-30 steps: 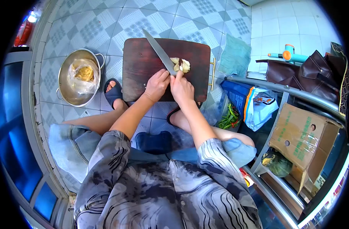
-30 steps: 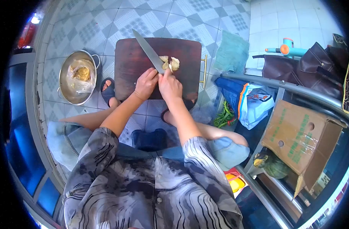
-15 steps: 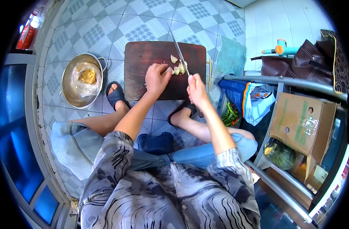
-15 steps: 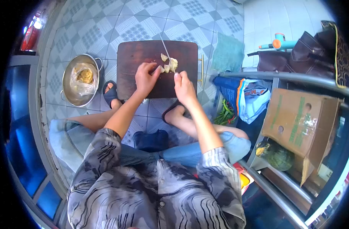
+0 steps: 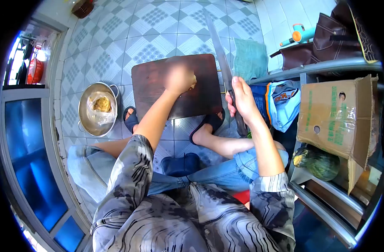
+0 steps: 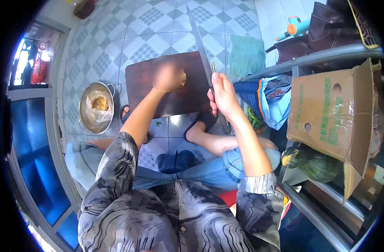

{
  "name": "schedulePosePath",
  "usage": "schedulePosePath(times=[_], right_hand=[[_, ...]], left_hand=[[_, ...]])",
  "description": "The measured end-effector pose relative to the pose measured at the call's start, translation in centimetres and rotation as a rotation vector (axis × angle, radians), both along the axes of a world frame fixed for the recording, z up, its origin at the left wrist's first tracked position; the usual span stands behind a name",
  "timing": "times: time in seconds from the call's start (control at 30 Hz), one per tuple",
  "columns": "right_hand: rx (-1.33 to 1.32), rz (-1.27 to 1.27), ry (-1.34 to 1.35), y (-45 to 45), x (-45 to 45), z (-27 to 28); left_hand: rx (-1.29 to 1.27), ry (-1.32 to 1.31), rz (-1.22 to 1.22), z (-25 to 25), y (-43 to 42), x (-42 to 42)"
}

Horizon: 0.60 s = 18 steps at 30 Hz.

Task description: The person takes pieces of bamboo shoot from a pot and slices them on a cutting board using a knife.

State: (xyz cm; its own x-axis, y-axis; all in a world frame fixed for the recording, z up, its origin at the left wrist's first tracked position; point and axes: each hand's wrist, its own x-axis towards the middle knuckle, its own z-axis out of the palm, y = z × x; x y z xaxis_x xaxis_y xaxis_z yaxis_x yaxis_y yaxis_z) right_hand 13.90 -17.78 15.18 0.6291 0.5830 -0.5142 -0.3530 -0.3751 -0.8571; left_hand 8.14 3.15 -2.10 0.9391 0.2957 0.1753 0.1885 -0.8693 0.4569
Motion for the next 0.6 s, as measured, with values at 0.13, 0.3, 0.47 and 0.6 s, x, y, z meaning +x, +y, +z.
schedulePosePath(times=[0.13, 0.3, 0.47, 0.6], right_hand=[[0.078, -0.165, -0.003, 0.5, 0.1, -1.7], [0.107, -0.193, 0.054, 1.0, 0.2, -1.8], [0.118, -0.187, 0.062, 0.8, 0.2, -1.3], [0.123, -0.204, 0.065, 0.8, 0.1, -1.4]], left_hand=[[0.106, -0.146, -0.050, -1.6, -0.8, 1.1], [-0.027, -0.127, -0.089, -0.6, -0.5, 0.7], [-0.240, 0.024, -0.125, -1.2, 1.6, -0.4], [-0.402, -0.165, -0.135, -2.0, 2.1, -0.6]])
